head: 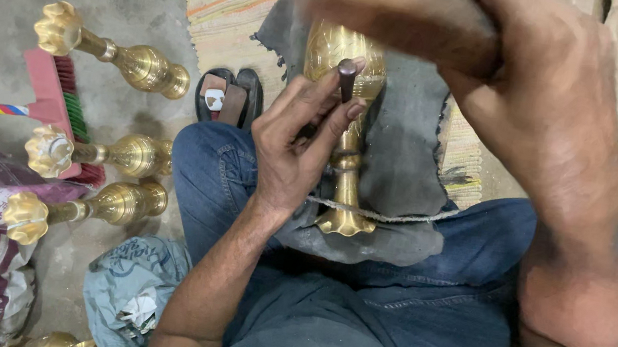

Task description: The person sits on the floor with a brass vase on their lap and hammers a punch against the vase's surface using a wooden mallet, working the patterned area of the vessel. They reposition the punch and rotate the vase as they continue hammering.

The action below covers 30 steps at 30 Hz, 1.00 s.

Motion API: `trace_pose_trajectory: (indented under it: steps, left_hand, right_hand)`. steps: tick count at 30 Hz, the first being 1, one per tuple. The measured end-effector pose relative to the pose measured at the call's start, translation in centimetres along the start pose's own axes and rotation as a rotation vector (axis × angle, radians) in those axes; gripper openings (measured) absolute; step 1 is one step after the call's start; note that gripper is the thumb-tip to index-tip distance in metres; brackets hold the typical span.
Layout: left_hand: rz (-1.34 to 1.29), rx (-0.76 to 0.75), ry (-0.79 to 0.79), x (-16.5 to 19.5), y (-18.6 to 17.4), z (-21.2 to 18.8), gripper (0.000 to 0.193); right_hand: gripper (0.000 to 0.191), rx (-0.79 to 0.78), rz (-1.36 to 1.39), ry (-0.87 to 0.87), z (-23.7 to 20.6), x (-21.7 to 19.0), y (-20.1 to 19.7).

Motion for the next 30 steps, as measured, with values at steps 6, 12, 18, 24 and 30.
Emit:
trace_pose_trajectory:
  steps: [6, 12, 18, 24, 30]
  left_hand:
    - [0.019, 0.025, 0.012, -0.3, 0.0, 0.1, 0.037]
    - [-0.001, 0.005, -0.018, -0.6, 0.0, -0.1, 0.034]
    - [-0.012, 0.023, 0.012, -0.3, -0.1, 0.0, 0.034]
    - [-0.018, 0.004, 0.0, -0.4, 0.0, -0.1, 0.032]
    - [0.016, 0.0, 0.013, -0.6, 0.0, -0.1, 0.034]
  right_hand:
    - [0.031, 0.079, -0.08, -0.046, -0.5, 0.3, 0.1]
    - [0.028, 0.043, -0.125, -0.079, 0.3, -0.6, -0.2]
    - [0.027, 0.029, -0.103, -0.048, 1.4, -1.4, -0.5]
    - [0.023, 0.012, -0.105, -0.031, 0.7, -0.6, 0.2]
    - [0.026, -0.043, -0.098, -0.062, -0.3, 0.2, 1.2]
Point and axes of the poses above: each hand's wrist, its own z-axis towards the middle knuckle, its own y-axis out of the palm, x = y × z, the point moved 8 cm from there along z, towards the middle knuckle, and after that the axes turned 13 degrees about x, right-handed, at the moved point
